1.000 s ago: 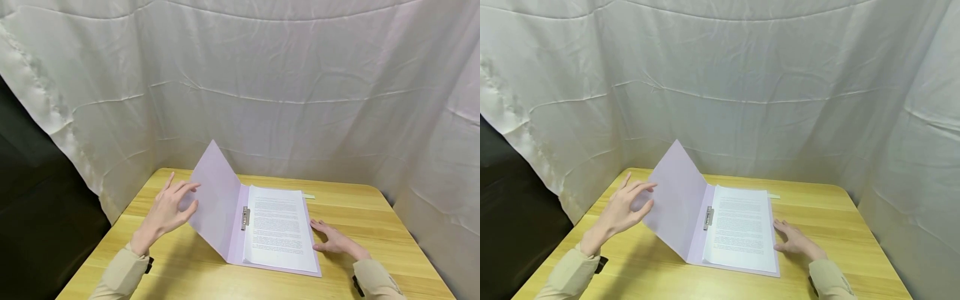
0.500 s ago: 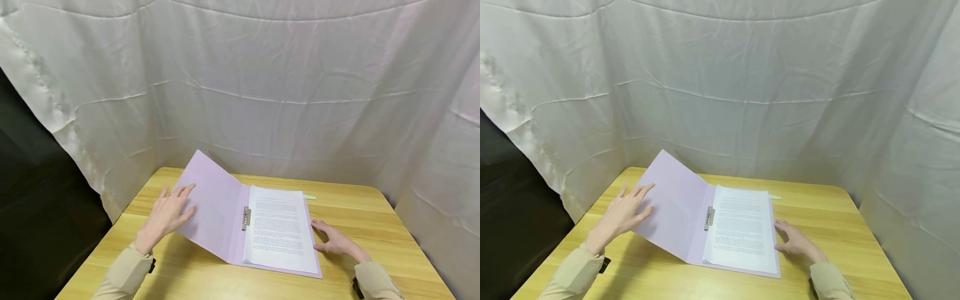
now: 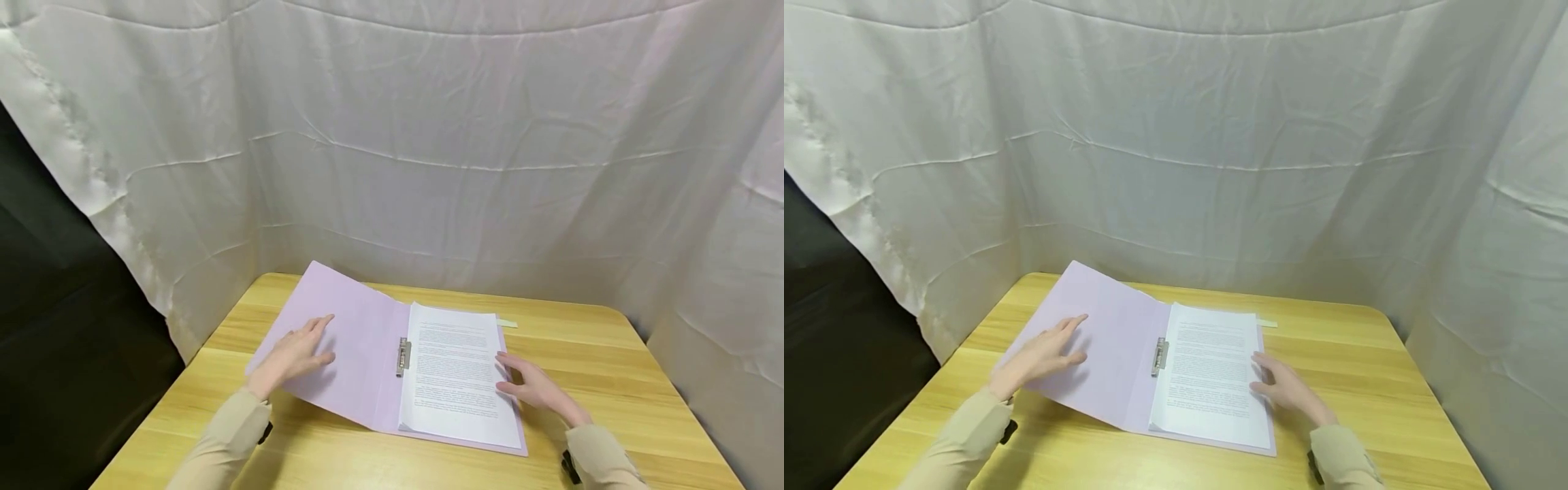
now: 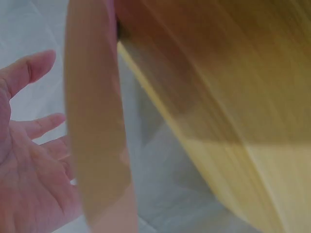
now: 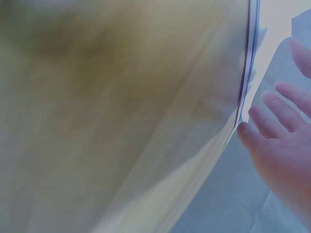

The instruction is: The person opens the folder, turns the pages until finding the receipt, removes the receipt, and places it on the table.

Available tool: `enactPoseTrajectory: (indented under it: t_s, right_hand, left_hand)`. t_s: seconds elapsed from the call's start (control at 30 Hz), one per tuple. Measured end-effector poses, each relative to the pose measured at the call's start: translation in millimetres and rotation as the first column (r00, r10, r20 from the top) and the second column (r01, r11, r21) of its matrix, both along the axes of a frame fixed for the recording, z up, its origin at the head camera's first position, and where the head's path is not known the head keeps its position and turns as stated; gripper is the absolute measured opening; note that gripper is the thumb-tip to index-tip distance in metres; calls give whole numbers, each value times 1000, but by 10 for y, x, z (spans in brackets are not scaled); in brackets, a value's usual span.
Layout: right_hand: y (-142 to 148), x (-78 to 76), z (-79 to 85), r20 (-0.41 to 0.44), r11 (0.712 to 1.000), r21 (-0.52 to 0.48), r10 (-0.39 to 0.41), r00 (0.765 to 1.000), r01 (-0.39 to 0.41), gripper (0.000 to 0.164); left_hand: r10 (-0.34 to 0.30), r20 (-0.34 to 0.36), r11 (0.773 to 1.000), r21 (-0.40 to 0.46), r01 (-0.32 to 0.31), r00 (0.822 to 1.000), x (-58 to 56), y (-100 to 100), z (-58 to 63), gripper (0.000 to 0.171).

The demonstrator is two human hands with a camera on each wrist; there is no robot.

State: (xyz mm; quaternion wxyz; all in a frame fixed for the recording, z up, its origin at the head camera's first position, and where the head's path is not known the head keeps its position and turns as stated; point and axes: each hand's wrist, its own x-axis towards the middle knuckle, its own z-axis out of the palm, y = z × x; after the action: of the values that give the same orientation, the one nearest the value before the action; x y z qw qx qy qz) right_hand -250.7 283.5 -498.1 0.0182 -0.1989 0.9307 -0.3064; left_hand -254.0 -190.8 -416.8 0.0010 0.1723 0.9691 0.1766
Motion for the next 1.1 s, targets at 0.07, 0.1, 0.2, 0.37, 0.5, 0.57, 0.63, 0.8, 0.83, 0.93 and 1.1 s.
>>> enactPoseTrajectory:
  t_s: [0.07, 0.1, 0.2, 0.37, 0.5, 0.57, 0.63, 0.8, 0.83, 0.93, 1.1]
  right_hand:
    - [-26, -21, 5, -1, 1000, 6, 6, 1000, -6, 63]
    - [-38, -34, 5, 1, 1000, 5, 7, 1000, -7, 63]
    - [-62, -62, -4, -2, 1000, 10, 22, 1000, -22, 65]
    - [-96, -127, -11, -2, 999, 8, 46, 999, -46, 66]
    - [-128, -181, -1, 15, 998, 14, 53, 998, -53, 66]
    - [-145, -206, 6, 32, 998, 8, 55, 998, -55, 67]
    - [-161, -230, 14, 45, 998, 7, 64, 997, -64, 68]
    - [-188, -280, 21, 62, 998, 28, 61, 996, -63, 67]
    - [-192, -289, 22, 65, 997, 31, 62, 996, -64, 67]
    - [-208, -317, 33, 75, 998, 18, 66, 995, -67, 67]
    - [-229, -359, 53, 98, 998, 1, 70, 993, -70, 70]
  left_hand:
    - [3, 62, 1000, 12, -4, 998, -37, 24, -45, 77]
    - [4, 92, 1000, 18, -5, 996, -58, 38, -68, 78]
    - [5, 189, 1000, 25, -9, 982, -110, 90, -130, 81]
    - [1, 352, 1000, 26, -10, 936, -209, 182, -190, 86]
    - [16, 441, 999, -43, 3, 897, -301, 244, -200, 87]
    - [39, 472, 996, -92, 5, 881, -340, 260, -209, 88]
    - [63, 491, 992, -129, 1, 869, -379, 273, -218, 89]
    - [84, 498, 988, -156, -6, 863, -474, 346, -242, 87]
    - [83, 495, 988, -153, -7, 865, -495, 368, -251, 87]
    - [68, 479, 991, -132, -4, 875, -557, 446, -288, 89]
    - [-34, 416, 999, -3, 39, 909, -664, 594, -423, 88]
